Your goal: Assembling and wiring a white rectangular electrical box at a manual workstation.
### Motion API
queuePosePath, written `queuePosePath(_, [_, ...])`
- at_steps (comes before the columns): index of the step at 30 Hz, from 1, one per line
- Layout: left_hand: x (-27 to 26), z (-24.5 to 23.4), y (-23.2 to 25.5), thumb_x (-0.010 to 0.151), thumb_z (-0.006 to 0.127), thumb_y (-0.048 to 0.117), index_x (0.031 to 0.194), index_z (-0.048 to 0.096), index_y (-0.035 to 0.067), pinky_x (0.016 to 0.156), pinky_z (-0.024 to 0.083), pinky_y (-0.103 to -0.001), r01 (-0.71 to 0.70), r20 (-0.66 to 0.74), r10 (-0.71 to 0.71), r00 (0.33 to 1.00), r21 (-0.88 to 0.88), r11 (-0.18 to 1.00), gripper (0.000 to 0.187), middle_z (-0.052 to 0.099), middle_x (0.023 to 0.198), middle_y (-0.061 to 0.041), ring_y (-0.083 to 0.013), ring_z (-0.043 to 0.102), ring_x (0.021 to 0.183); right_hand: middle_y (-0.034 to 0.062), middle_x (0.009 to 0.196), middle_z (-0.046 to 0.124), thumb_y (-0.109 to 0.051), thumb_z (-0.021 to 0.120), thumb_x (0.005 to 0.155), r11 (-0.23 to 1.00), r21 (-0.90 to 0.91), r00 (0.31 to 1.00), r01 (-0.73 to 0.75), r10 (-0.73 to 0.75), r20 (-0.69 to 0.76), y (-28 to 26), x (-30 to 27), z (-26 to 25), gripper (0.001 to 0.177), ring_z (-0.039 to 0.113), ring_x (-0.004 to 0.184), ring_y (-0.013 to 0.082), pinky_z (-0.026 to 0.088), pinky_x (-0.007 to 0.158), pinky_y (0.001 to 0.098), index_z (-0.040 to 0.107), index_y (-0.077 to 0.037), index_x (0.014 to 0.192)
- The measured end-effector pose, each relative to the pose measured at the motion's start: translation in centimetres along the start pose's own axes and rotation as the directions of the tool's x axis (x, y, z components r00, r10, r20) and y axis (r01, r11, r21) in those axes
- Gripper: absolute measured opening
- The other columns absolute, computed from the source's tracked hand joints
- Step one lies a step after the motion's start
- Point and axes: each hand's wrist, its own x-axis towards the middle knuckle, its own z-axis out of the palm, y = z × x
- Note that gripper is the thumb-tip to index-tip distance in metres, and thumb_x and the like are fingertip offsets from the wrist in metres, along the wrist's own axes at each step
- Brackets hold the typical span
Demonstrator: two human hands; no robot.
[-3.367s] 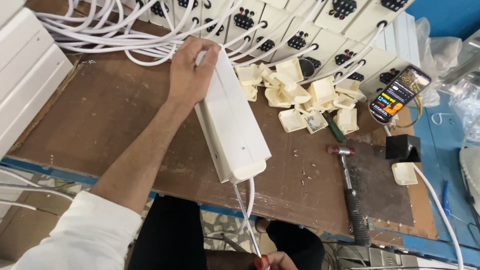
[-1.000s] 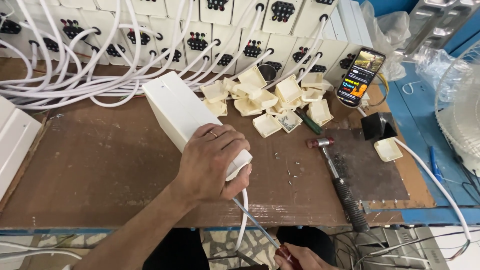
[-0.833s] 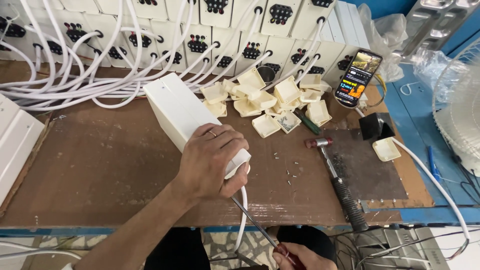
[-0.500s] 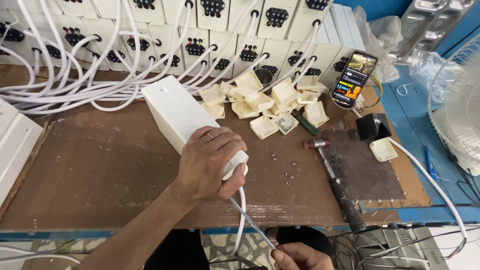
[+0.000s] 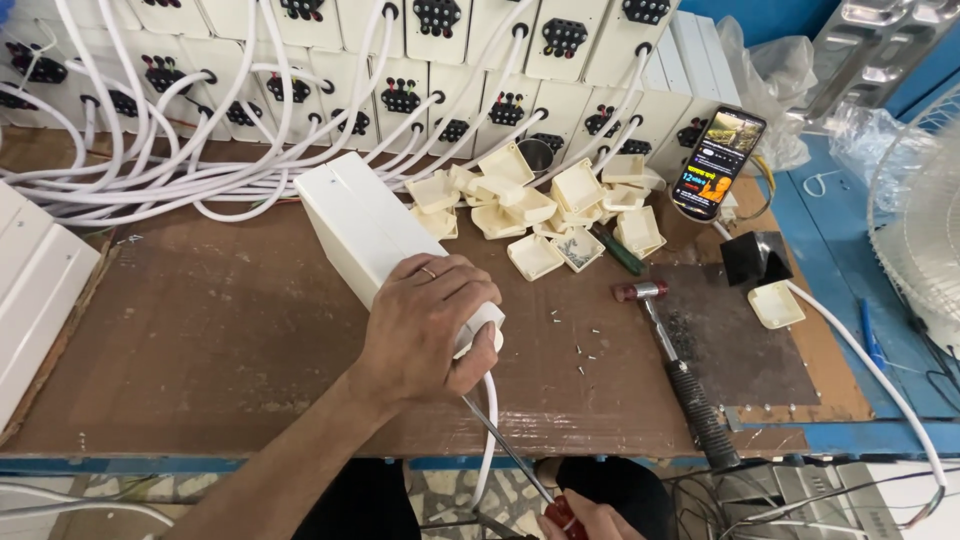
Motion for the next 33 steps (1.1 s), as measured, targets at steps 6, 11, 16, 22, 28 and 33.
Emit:
queuePosePath(6, [0.2, -0.7, 0.4, 0.078, 0.067, 0.023, 0.098, 0.069, 0.006, 0.100, 0.049, -0.047, 0.009, -0.002, -0.009, 1.000, -0.018, 1.000, 0.027, 0.073, 0.100, -0.011, -0.0306, 0.070, 0.106, 0.0063, 0.073, 0.077, -0.026, 0.093, 0.070, 0.969, -0.071, 0.969, 0.236, -0.229, 0.096, -3.4, 2.6, -2.5, 0.035, 0.080, 0.068, 0.0147, 0.062, 0.062, 0.0301, 0.076, -0.010, 0.096])
queuePosePath(11, [0.1, -0.6, 0.4, 0.078, 0.066, 0.024, 0.099, 0.069, 0.006, 0.100, 0.049, -0.047, -0.004, -0.016, 0.004, 1.000, -0.021, 1.000, 0.029, 0.073, 0.102, -0.012, -0.0310, 0.070, 0.106, 0.0024, 0.069, 0.080, -0.032, 0.096, 0.063, 0.956, -0.210, 0.974, -0.205, 0.219, 0.049, -9.6, 3.0, -4.2, 0.037, 0.079, 0.063, 0.0130, 0.066, 0.063, 0.0273, 0.082, -0.014, 0.091])
queuePosePath(16, [0.2, -0.7, 0.5, 0.076, 0.063, 0.023, 0.099, 0.069, 0.005, 0.098, 0.049, -0.046, 0.018, 0.006, -0.018, 1.000, -0.060, 0.998, 0.030, 0.073, 0.100, -0.012, -0.0307, 0.070, 0.104, 0.0024, 0.064, 0.080, -0.030, 0.096, 0.063, 0.957, -0.148, 0.965, -0.251, 0.259, 0.039, -8.8, 2.7, -4.7, 0.033, 0.077, 0.061, 0.0124, 0.066, 0.061, 0.0257, 0.083, -0.011, 0.087])
queuePosePath(22, [0.0, -0.6, 0.3, 0.079, 0.059, 0.024, 0.100, 0.068, 0.006, 0.101, 0.049, -0.046, -0.031, -0.053, 0.031, 0.998, -0.010, 0.999, 0.030, 0.072, 0.106, -0.012, -0.0308, 0.069, 0.108, 0.0093, 0.068, 0.084, -0.019, 0.092, 0.075, 0.768, 0.054, 0.738, -0.638, 0.590, 0.327, -14.3, 4.7, -6.5, 0.025, 0.077, 0.067, 0.0108, 0.059, 0.065, 0.0235, 0.086, -0.002, 0.092])
queuePosePath(28, [0.6, -0.9, 0.2, 0.079, 0.060, 0.027, 0.094, 0.069, 0.007, 0.097, 0.050, -0.046, 0.025, 0.027, -0.023, 0.999, -0.071, 0.997, 0.027, 0.073, 0.096, -0.009, -0.0294, 0.071, 0.102, 0.0145, 0.081, 0.083, -0.010, 0.080, 0.085, 0.555, 0.137, 0.530, -0.820, 0.649, 0.546, -14.6, 6.3, -7.0, 0.029, 0.075, 0.072, 0.0155, 0.056, 0.065, 0.0280, 0.072, 0.005, 0.109])
queuePosePath(33, [0.0, -1.2, -0.1, 0.079, 0.062, 0.027, 0.098, 0.069, 0.008, 0.100, 0.049, -0.047, -0.035, 0.000, 0.035, 0.999, -0.052, 0.998, 0.027, 0.073, 0.101, -0.007, -0.0290, 0.070, 0.104, 0.0104, 0.092, 0.085, -0.008, 0.081, 0.080, 0.712, 0.204, 0.704, -0.672, 0.527, 0.477, -12.4, 3.6, -6.0, 0.046, 0.080, 0.091, 0.0156, 0.060, 0.083, 0.0273, 0.073, 0.000, 0.126])
